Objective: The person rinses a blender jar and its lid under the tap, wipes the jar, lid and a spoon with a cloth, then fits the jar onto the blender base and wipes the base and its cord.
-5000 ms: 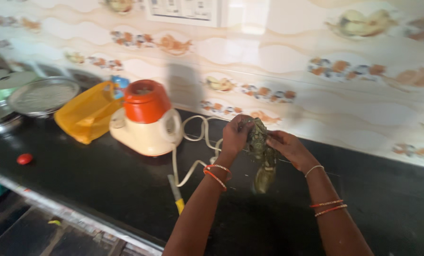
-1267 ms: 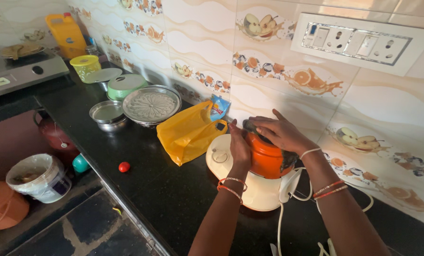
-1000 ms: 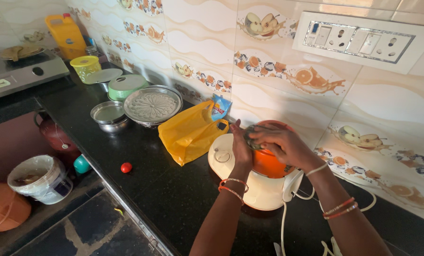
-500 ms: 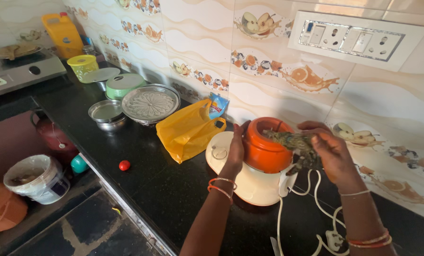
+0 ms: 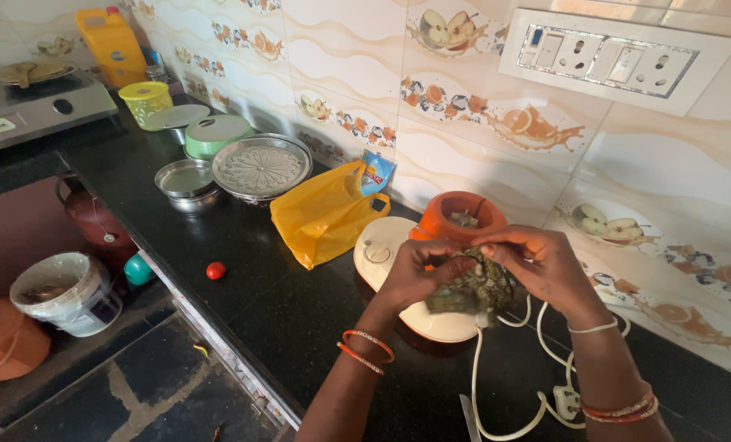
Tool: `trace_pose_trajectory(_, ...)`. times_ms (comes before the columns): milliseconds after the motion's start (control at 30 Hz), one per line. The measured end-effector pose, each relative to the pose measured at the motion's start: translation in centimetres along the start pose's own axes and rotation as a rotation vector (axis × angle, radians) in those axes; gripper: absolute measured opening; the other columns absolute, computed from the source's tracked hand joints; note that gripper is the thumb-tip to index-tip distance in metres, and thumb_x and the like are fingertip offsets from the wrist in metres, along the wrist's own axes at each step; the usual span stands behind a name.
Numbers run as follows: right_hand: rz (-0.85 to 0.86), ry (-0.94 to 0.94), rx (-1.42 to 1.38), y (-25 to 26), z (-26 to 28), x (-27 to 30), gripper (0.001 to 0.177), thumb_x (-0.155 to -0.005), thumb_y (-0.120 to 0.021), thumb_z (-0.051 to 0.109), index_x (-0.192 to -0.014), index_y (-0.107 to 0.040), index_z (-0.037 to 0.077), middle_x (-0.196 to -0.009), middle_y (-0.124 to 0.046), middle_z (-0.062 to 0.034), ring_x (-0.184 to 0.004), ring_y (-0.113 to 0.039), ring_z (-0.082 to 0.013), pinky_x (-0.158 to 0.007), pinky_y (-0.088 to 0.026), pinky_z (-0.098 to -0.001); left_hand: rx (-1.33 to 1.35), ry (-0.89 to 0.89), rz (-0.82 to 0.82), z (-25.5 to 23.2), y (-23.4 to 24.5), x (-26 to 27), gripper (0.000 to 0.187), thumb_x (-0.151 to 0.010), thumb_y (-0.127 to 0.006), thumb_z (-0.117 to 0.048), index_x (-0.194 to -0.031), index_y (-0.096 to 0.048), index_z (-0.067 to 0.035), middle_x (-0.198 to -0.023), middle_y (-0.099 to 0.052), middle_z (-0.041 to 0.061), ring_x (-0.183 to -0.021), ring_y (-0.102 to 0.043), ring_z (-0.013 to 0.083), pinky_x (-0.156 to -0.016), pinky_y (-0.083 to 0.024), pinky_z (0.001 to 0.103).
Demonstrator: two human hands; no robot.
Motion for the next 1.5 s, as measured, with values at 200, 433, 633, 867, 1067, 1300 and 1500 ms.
trace_pose_trajectory(200,-0.304,-0.036,0.116,2.2,-1.0,-0.9,0.026,-0.101,-0.065,0.022,-0.120,-0.074,0.006,-0.101,-0.078,-0.0060,-0.088,-0.069,-0.0118,-0.079,-0.054,-0.0263,-0.304,-0.163,-0.823,-4.4,7.3,3.7,0.011,-0.092,-0.074,-0.007,-0.097,-0.070,0.001,-0.092,-0.068,0.008,-0.085,-0.063,0.0180,-0.078,-0.054,0.033)
trace_pose_trajectory(433,-0.275,-0.018,0.172,0.3,-5.1,-7.0,0.054,-0.108,-0.046,0.049,-0.132,-0.065,0.004,-0.125,-0.068,-0.0197,-0.118,-0.064,-0.0293,-0.102,-0.047,-0.0404,-0.418,-0.410,-0.833,-2.4,0.8,4.9,0.019,-0.102,-0.057,-0.006,-0.121,-0.059,-0.003,-0.134,-0.055,0.020,-0.128,-0.056,0.0339,-0.113,-0.045,0.043)
trace_pose_trajectory(633,-0.114,-0.213,0.319,-2.3,-8.6,-8.8,0.074,-0.100,-0.027,0.067,-0.141,-0.059,0.014,-0.135,-0.064,-0.0160,-0.127,-0.057,-0.0357,-0.107,-0.041,-0.0444,-1.009,-0.246,-0.496,4.5,-5.6,4.8,0.050,-0.104,-0.055,-0.024,-0.152,-0.053,-0.010,-0.161,-0.039,0.030,-0.150,-0.033,0.0516,-0.123,-0.017,0.063)
trace_pose_trajectory(867,-0.122,-0.136,0.378,-2.4,-7.7,-8.7,0.067,-0.105,-0.023,0.059,-0.136,-0.065,0.015,-0.137,-0.065,-0.0106,-0.127,-0.057,-0.0354,-0.108,-0.041,-0.0444,-1.111,-0.142,-0.191,8.9,-6.6,6.4,0.050,-0.105,-0.054,-0.027,-0.155,-0.052,-0.020,-0.155,-0.049,0.014,-0.144,-0.044,0.0374,-0.123,-0.019,0.066)
trace_pose_trajectory(1067,-0.148,-0.149,0.382,-2.2,-8.0,-8.4,0.066,-0.106,-0.022,0.057,-0.136,-0.065,0.017,-0.135,-0.066,-0.0113,-0.128,-0.056,-0.0351,-0.109,-0.040,-0.0442,-1.161,-0.161,-0.096,8.1,-7.5,8.0,0.053,-0.106,-0.051,-0.028,-0.158,-0.045,-0.020,-0.162,-0.045,0.005,-0.140,-0.048,0.0286,-0.120,-0.024,0.066)
trace_pose_trajectory(1300,-0.157,-0.168,0.380,-2.3,-7.8,-8.2,0.067,-0.106,-0.017,0.056,-0.137,-0.064,0.019,-0.135,-0.065,-0.0108,-0.125,-0.056,-0.0361,-0.108,-0.040,-0.0448,-1.235,-0.265,-0.001,5.8,-7.4,4.8,0.058,-0.096,-0.053,-0.025,-0.153,-0.048,-0.020,-0.159,-0.049,-0.003,-0.132,-0.053,0.0172,-0.108,-0.026,0.079)
trace_pose_trajectory(1500,-0.136,-0.206,0.360,-2.1,-8.1,-8.1,0.070,-0.104,-0.016,0.060,-0.137,-0.063,0.020,-0.139,-0.063,-0.0092,-0.130,-0.053,-0.0337,-0.111,-0.037,-0.0431,-1.272,-0.313,0.078,5.7,-8.0,2.0,0.051,-0.098,-0.053,-0.026,-0.148,-0.050,-0.017,-0.146,-0.057,-0.004,-0.140,-0.055,0.0136,-0.123,-0.020,0.077)
Point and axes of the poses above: each hand's wrist, its own x-axis away from the middle knuckle, its own y-axis out of the back of the hand, z = x × y, the point moved 10 cm from there along -x, towards the middle knuckle
